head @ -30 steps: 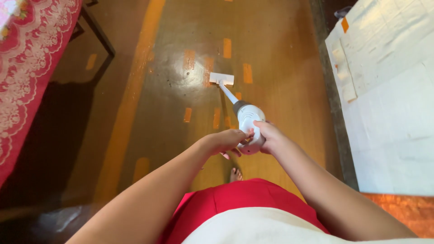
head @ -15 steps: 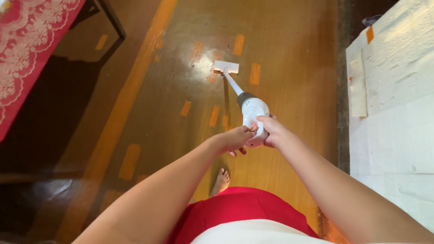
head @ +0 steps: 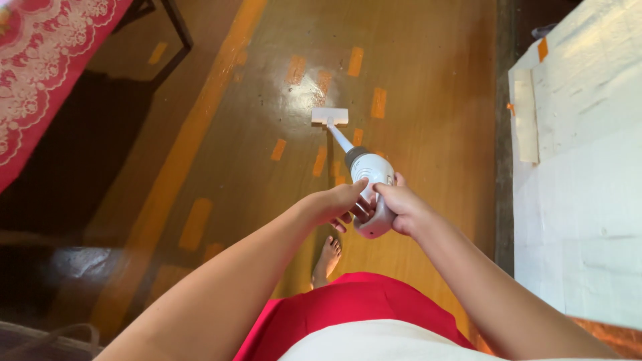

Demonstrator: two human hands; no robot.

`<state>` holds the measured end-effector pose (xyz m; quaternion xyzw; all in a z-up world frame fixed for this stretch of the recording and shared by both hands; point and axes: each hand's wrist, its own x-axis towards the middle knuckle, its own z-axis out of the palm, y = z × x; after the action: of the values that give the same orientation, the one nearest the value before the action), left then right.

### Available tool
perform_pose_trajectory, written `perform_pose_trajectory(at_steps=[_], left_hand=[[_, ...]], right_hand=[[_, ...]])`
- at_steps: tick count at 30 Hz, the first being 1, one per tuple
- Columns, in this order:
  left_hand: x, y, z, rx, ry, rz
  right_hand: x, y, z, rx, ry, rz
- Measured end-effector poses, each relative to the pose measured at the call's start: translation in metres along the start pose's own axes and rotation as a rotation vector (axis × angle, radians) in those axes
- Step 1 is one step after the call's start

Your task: The person vacuums the floor using a handheld vacuum cleaner while walking around the room.

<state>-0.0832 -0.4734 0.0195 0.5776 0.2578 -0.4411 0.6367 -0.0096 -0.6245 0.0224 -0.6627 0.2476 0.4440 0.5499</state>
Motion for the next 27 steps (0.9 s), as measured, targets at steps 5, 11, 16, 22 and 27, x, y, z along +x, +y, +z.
perform_pose_trajectory(at_steps=[5, 11, 16, 22, 27], left_hand=[[-0.054, -0.039, 0.028, 0.03, -0.021, -0.005], [-0.112, -0.099, 0.074, -0.035, -0.075, -0.004], [-0.158, -0.131, 0.109, -0.001, -0.171, 0.026], [-0.188, -0.12, 0.134, -0.053, -0.454, 0.068], [-0.184, -0.105, 0.153, -0.042, -0.552, 0.087]], right_hand=[[-0.077, 0.046, 0.006, 0.019, -0.104, -0.032], [-0.184, 0.115, 0.017, 0.228, -0.047, 0.057], [-0.255, 0.163, 0.008, 0.405, -0.007, 0.098], [-0.335, 0.162, -0.013, 0.576, 0.097, 0.151], [-0.364, 0.157, -0.026, 0.705, 0.19, 0.148]])
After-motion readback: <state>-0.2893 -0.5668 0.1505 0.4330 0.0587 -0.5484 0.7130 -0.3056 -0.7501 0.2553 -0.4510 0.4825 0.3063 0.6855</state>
